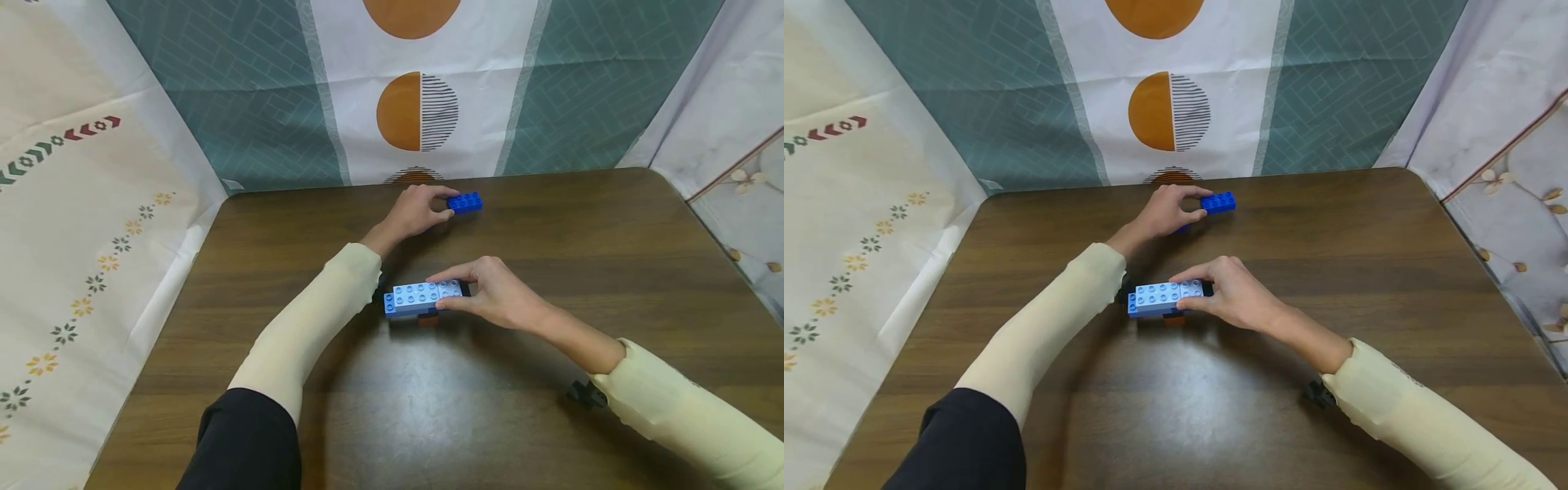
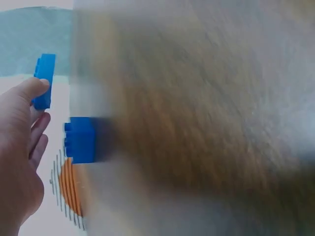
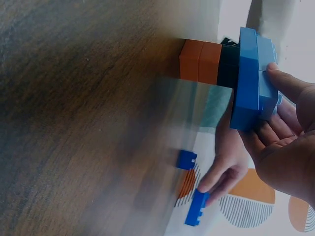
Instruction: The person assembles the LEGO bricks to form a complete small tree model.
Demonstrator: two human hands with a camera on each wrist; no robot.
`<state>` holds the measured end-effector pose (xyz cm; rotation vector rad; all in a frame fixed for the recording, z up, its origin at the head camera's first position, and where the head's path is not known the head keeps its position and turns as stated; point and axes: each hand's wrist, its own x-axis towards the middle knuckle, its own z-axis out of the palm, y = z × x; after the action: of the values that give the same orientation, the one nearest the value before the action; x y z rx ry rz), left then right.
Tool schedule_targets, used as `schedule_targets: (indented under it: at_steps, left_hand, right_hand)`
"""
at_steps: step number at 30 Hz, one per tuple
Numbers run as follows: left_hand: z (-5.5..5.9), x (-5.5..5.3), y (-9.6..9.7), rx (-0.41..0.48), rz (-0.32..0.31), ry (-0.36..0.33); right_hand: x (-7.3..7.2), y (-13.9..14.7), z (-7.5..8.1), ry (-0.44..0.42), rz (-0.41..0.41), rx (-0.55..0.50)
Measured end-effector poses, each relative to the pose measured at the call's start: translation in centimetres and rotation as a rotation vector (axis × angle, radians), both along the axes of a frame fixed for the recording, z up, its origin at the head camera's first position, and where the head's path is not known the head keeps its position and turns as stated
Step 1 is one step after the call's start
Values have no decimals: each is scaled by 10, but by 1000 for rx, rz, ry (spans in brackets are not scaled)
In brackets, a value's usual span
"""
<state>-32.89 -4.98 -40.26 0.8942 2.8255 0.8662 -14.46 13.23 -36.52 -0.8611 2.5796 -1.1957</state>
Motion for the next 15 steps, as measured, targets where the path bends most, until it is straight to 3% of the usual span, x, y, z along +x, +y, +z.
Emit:
schedule_targets:
  at_steps: [7, 15]
  left_hand:
    - [23, 21, -20, 47, -65, 23]
    - [33, 58, -49, 150, -166, -30]
  right_hand:
    - [0, 1, 1, 2, -1, 2]
    - [0, -1, 1, -6, -2, 0]
